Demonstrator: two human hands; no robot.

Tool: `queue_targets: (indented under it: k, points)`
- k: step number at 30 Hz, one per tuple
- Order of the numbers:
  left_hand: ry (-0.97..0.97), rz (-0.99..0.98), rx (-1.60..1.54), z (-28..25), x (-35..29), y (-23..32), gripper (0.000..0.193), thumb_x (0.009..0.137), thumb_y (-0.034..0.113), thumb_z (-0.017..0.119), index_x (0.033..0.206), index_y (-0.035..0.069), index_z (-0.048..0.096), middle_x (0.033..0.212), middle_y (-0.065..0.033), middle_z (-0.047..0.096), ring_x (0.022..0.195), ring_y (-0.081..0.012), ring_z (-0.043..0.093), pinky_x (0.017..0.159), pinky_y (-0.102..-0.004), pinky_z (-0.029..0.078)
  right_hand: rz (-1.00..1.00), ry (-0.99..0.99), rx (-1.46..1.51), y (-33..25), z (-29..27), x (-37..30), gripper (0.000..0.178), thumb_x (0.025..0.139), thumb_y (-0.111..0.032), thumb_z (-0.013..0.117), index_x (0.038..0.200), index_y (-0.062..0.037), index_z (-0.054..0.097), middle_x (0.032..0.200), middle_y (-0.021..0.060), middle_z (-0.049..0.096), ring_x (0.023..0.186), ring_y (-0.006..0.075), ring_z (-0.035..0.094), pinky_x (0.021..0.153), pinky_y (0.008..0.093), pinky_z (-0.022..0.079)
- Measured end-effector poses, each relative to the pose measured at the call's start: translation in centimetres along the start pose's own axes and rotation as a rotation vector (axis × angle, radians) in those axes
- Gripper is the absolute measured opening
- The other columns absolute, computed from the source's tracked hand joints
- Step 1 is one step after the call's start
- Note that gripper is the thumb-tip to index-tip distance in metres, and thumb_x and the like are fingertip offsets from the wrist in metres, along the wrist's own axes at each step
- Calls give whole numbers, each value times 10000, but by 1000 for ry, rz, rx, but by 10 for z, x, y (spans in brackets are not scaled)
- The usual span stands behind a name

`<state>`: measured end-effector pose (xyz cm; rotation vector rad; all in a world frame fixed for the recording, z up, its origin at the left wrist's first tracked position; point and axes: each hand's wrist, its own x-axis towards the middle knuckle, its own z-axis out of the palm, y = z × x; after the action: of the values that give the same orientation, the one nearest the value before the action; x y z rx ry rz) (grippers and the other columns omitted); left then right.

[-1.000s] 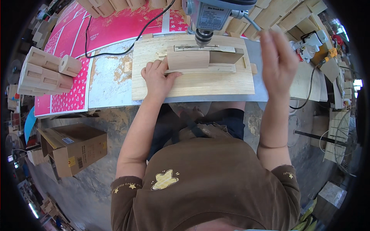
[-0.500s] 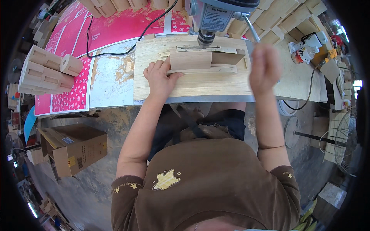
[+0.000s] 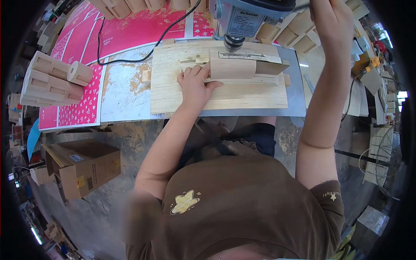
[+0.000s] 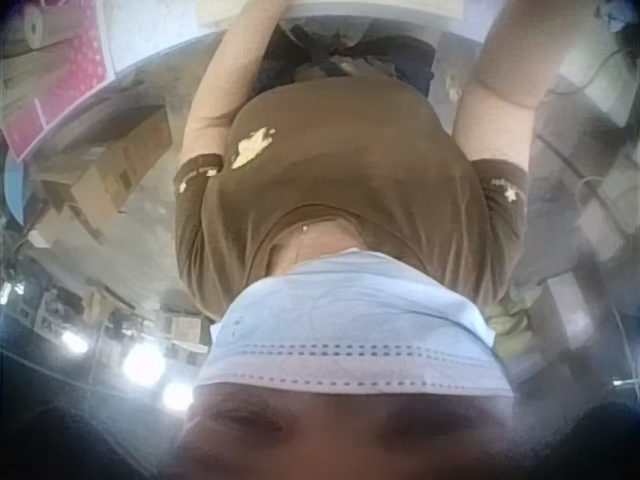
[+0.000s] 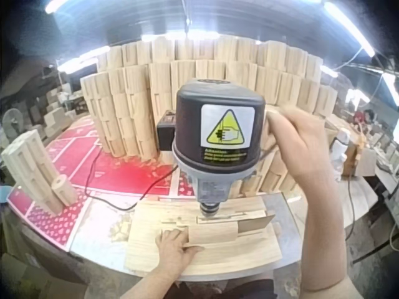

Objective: Drilling and slotting wooden components using a drill press.

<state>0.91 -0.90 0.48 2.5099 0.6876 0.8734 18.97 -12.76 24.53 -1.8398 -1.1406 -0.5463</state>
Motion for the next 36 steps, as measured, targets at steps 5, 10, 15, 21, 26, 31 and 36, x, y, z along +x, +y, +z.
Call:
queue_targets:
  k: [5,10,15,21,26,31,36]
  points:
    - [-9,-11,3,-2,1,2,571,612,365,761,1117,142,617,811,-4,533,849,-215,482,823,-398,283,21,-40,250,1,8,-92,138,847,-98,598,744,-7,584,550,32,480,471,153,422,503,254,358]
    - [-1,-3,19,-2,2,3,540,618,366,757,1091,139,629,785,-20,519,851,-223,486,817,-384,293,-172,118,197,36,54,-134,38,820,-41,586,805,-11,603,651,44,543,588,191,498,637,321,400]
    - [15,-8,10,-2,3,8,532,617,357,758,1088,143,630,783,-18,518,848,-224,484,816,-379,289,-255,184,254,54,73,-141,42,807,-17,586,843,-25,606,698,59,558,673,226,522,708,369,393]
    - [7,-10,3,0,-1,1,606,607,346,768,1161,163,601,812,0,536,850,-208,483,814,-402,282,-167,137,196,26,27,-100,85,855,-80,564,871,-6,603,693,47,548,620,146,505,574,263,387]
    - [-97,-140,-75,-8,7,8,570,590,327,785,1119,178,632,820,-23,545,879,-226,491,829,-405,281,-68,155,108,2,21,16,309,862,-224,474,844,49,620,695,150,597,684,198,571,637,308,437]
    - [-202,-264,-199,-9,16,12,522,570,327,794,1048,161,667,846,-29,556,921,-227,499,853,-402,272,64,4,221,38,34,40,289,906,-210,472,898,35,626,696,79,595,687,135,547,637,272,432]
    - [-67,-174,-268,0,14,8,472,555,280,811,972,113,667,902,-28,569,957,-210,502,876,-399,258,169,-285,283,86,21,-22,314,884,-282,585,1092,-48,597,828,26,618,769,120,549,690,259,436]
